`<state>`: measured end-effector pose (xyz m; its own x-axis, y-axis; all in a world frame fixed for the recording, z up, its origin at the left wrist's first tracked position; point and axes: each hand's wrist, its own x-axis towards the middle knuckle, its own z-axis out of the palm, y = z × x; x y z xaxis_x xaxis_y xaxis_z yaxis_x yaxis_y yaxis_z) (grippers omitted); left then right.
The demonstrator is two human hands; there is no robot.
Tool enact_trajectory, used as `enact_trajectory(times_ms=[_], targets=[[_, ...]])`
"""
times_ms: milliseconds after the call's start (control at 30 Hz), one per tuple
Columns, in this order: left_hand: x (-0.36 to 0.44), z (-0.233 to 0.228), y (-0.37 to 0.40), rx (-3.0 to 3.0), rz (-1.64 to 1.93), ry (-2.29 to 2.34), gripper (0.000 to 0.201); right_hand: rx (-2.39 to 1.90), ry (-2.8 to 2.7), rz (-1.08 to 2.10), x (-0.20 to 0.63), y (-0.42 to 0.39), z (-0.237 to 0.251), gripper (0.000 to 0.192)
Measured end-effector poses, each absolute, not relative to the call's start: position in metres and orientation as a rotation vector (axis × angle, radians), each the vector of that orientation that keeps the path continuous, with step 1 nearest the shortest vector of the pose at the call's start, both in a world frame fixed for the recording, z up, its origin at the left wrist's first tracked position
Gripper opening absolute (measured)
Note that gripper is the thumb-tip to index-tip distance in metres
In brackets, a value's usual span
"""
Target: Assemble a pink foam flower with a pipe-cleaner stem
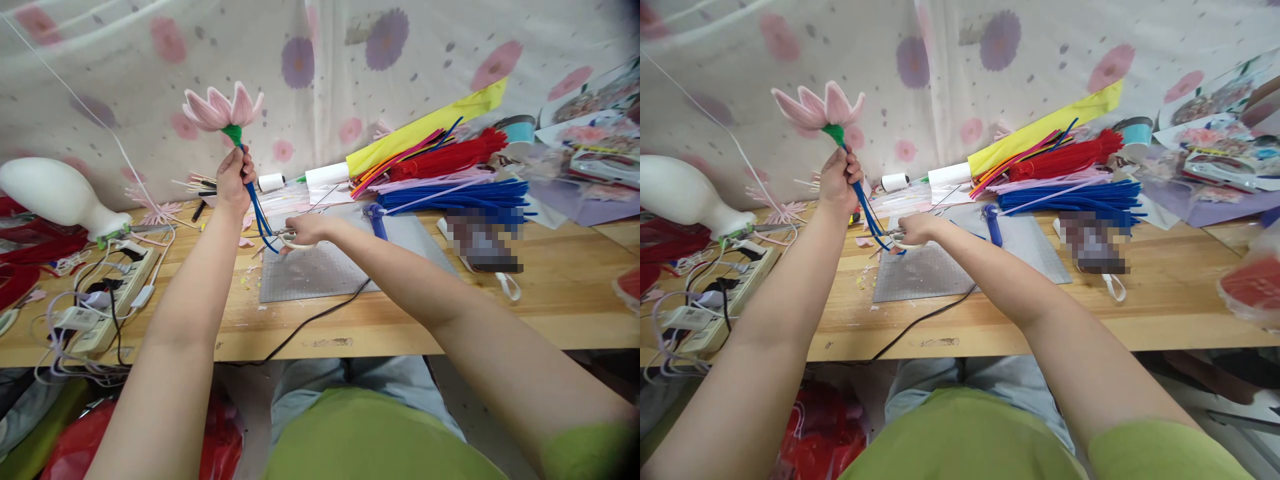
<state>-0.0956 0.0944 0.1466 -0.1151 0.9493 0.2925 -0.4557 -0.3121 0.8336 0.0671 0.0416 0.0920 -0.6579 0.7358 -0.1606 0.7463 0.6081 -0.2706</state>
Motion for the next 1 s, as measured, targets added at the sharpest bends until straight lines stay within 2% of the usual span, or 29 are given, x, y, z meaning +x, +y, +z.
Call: enact_trajectory(times_ms=[433, 633, 867, 1000], targets=[[-0.109, 0.139, 0.105, 1.085, 1.625, 0.670, 0.022, 1.315, 2.878, -0.244, 0.063, 0.040, 0.088, 0.067], [-0.111, 0.147, 0.098, 0.859, 1.704, 0.741, 0.025, 1.264, 2.875, -0.155, 0.065, 0.043, 0.079, 0.056], [-0.113, 0.154, 0.083, 0.550, 1.687, 0.843, 0.026, 1.746, 2.631, -0.144, 0.088, 0.052, 0.049, 0.044], [-0.105, 0.142, 0.067, 0.424, 1.455, 0.844, 0.024, 1.829, 2.593, -0.198, 0.109, 0.055, 0.029, 0.044]])
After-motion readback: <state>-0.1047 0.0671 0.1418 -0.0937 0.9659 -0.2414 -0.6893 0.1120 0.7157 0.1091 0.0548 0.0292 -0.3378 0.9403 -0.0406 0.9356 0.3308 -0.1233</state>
